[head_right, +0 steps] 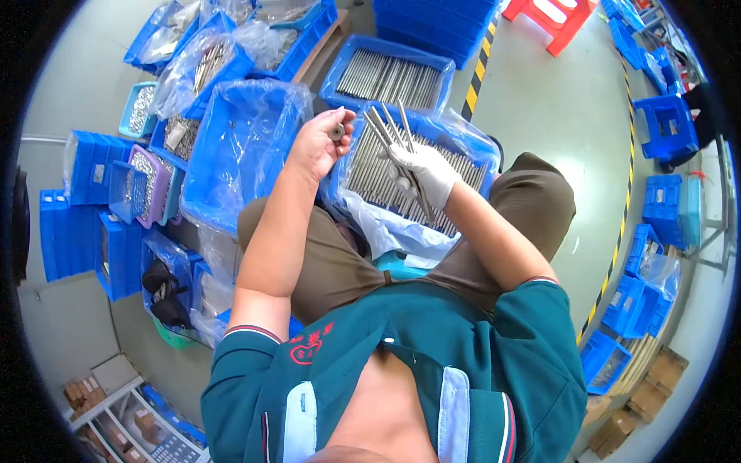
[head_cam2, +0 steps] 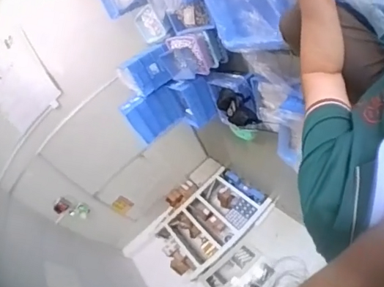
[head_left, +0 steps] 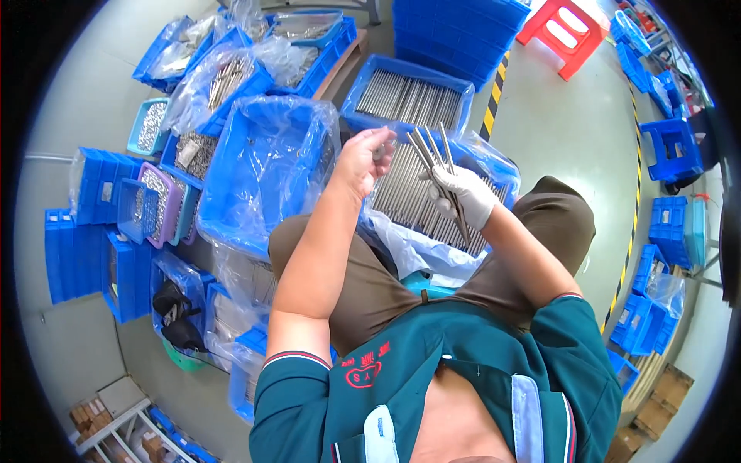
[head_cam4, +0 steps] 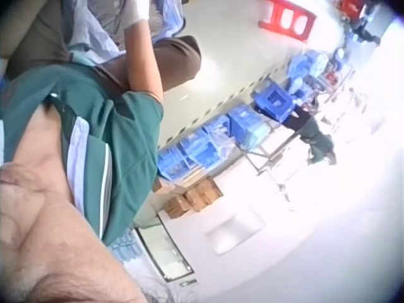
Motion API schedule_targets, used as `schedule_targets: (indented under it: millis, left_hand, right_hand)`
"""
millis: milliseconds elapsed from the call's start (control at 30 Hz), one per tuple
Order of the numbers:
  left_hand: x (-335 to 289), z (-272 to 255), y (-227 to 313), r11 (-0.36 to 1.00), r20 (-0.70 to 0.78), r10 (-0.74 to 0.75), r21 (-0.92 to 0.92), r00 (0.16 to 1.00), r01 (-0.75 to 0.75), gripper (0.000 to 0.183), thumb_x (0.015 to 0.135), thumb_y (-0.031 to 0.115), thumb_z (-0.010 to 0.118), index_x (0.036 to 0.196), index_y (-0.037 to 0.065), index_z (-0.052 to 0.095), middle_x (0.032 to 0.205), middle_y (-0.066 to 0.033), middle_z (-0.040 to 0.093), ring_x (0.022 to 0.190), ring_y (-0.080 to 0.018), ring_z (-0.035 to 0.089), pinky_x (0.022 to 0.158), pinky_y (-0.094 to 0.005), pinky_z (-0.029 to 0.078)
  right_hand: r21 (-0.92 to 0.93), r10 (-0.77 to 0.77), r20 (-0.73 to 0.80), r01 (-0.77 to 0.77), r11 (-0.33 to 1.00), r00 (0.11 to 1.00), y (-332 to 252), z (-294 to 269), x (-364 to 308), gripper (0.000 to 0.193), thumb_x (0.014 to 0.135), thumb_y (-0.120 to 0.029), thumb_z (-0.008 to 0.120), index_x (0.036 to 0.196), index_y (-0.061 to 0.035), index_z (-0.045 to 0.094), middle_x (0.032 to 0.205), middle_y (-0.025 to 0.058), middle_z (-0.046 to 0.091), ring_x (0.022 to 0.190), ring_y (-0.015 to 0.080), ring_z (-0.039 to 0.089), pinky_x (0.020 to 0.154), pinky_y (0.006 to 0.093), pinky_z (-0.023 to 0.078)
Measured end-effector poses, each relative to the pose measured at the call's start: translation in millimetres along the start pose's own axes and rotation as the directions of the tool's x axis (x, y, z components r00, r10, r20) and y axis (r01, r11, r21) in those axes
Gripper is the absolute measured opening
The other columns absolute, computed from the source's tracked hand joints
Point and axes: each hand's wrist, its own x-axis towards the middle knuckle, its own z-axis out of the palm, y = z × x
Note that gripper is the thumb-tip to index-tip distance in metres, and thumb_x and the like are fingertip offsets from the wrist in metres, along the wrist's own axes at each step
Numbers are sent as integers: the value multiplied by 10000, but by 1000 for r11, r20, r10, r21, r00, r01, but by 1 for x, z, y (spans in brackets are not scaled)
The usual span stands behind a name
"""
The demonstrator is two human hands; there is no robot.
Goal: Inspecting and sorting various metal rods and ring components into organized storage bins.
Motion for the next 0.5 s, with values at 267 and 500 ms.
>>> schedule_targets:
  millis: [267, 500]
  left_hand:
    - [-4, 49, -5, 975, 232, 40, 202, 972, -88, 232, 828, 310, 667, 859, 85, 620, 624, 66, 492, 503, -27, 385, 454, -178, 263]
    - [4, 70, -9, 922, 181, 78, 360, 980, -139, 201, 834, 247, 669, 705, 113, 593, 568, 59, 484, 475, -22, 389, 433, -176, 270]
  right_hand:
    - [-66, 26, 117, -19, 998, 993, -14, -20, -24, 360, 895, -397, 551, 992, -50, 562, 680, -3, 533, 455, 57, 444, 369, 188, 330]
    - [-15, 18, 89, -17, 1000, 996, -8, -27, -27, 288, 894, -334, 570, 1007, -69, 558, 708, -10, 559, 490, 37, 495, 401, 157, 373]
